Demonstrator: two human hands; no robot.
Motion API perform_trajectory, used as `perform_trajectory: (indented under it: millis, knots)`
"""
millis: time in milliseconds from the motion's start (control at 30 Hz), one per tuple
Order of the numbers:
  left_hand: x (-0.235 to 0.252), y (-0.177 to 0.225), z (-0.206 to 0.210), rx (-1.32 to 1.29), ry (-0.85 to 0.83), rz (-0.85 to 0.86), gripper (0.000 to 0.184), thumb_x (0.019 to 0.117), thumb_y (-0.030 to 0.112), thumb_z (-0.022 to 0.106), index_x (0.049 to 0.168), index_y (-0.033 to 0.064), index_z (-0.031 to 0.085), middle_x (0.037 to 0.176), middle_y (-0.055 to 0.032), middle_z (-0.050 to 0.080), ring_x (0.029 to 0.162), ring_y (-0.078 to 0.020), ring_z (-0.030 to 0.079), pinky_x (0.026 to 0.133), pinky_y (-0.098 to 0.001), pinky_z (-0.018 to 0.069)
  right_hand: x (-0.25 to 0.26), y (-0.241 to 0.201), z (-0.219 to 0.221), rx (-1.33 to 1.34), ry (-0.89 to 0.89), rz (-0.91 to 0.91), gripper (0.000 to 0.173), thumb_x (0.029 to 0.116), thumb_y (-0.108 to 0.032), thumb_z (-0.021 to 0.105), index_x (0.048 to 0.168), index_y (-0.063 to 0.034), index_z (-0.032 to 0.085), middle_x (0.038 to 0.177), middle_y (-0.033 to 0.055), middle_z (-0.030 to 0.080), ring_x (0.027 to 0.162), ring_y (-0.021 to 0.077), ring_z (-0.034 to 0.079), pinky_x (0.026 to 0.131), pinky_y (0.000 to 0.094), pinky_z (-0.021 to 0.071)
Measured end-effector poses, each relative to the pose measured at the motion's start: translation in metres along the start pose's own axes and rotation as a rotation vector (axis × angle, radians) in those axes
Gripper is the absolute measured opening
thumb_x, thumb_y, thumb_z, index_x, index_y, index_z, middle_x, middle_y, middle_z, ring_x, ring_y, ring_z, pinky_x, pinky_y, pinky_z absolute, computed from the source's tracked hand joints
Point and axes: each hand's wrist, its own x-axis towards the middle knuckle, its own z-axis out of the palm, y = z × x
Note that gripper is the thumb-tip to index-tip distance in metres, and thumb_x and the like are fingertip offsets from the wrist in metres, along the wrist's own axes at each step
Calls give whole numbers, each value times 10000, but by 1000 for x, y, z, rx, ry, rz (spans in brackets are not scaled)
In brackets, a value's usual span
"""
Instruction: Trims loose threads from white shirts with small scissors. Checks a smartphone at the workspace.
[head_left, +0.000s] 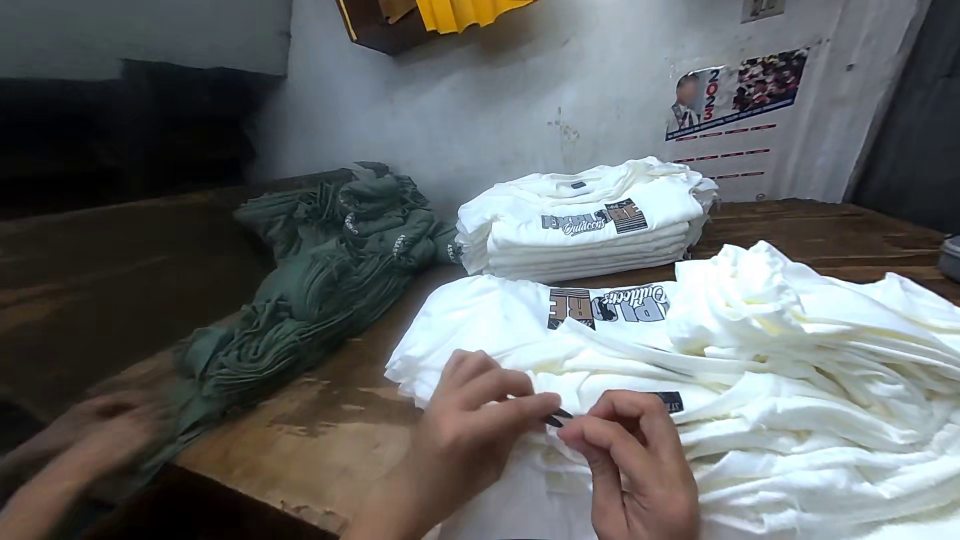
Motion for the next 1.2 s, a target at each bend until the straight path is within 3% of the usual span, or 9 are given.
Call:
perform_trajectory:
  millis: [133, 233, 367, 533, 633, 733, 900, 1067, 1200]
  knots:
    - [8, -2, -1, -28, -26, -36, 158, 1022, 309, 627, 1097, 267, 760, 982, 94, 713, 878, -47, 589, 787, -264, 435, -8, -11, -17, -92, -45, 15, 97, 1007, -197, 639, 936, -158, 693, 997, 14, 576, 924, 14, 567, 845, 117, 481]
    - [14, -8, -5, -159, -194, -194, 320, 950, 420, 707, 1204, 227, 718, 1014, 59, 662, 886, -7, 610, 756, -186, 523, -19, -19, -32, -386, -175, 50, 112, 977, -188, 646, 999, -132, 741, 1042, 86, 719, 970, 205, 659, 878, 347, 515]
    - [39, -13, 9, -240, -195, -320, 96, 885, 144, 709, 962, 112, 755, 779, 51, 627, 661, 11, 561, 579, -146, 474, -21, -35, -40, -175, -347, 12, 141, 917, -34, 657, 913, -70, 793, 837, 96, 738, 791, 227, 687, 732, 337, 561]
    - [73, -26, 17, -370, -319, -521, 90, 966, 191, 709, 939, 107, 723, 734, 33, 631, 596, -46, 549, 542, -209, 459, 0, -42, -25, -524, -339, 84, 270, 940, -270, 707, 1167, -146, 784, 1131, 135, 744, 1017, 314, 702, 874, 477, 542]
    - [66, -30, 16, -563, -338, -623, 95, 951, 168, 709, 883, 102, 722, 674, 47, 607, 578, -28, 531, 539, -197, 442, -3, -30, -27, -318, -318, 27, 97, 906, -162, 731, 914, -119, 818, 737, 65, 688, 656, 213, 648, 613, 357, 536]
    - [51, -28, 11, -679, -315, -656, 98, 911, 233, 741, 840, 165, 743, 707, 123, 635, 628, 41, 555, 581, -147, 459, -4, -40, -31, 0, -308, 89, 197, 948, -196, 721, 864, -28, 783, 662, 77, 697, 563, 155, 620, 552, 321, 498]
    - [39, -24, 10, -734, -317, -613, 79, 895, 200, 758, 834, 149, 759, 763, 136, 624, 669, 62, 543, 600, -120, 453, 15, -16, 2, -304, 12, 28, 142, 896, -173, 748, 996, -84, 795, 948, 94, 672, 719, 80, 607, 592, 176, 508]
    - [31, -21, 10, -707, -256, -662, 154, 852, 251, 812, 955, 154, 752, 809, 106, 654, 701, 26, 575, 627, -152, 475, 20, 5, 14, -207, 86, 29, 89, 934, -106, 707, 900, -65, 779, 965, 72, 697, 868, 37, 680, 754, 129, 576]
    - [17, -12, 8, -271, -48, -335, 321, 893, 433, 766, 1125, 211, 763, 996, 88, 690, 874, -6, 638, 735, -176, 546, 16, 5, 4, -45, 125, 144, 79, 934, -94, 719, 910, -24, 746, 995, 73, 696, 874, 28, 692, 740, 129, 597]
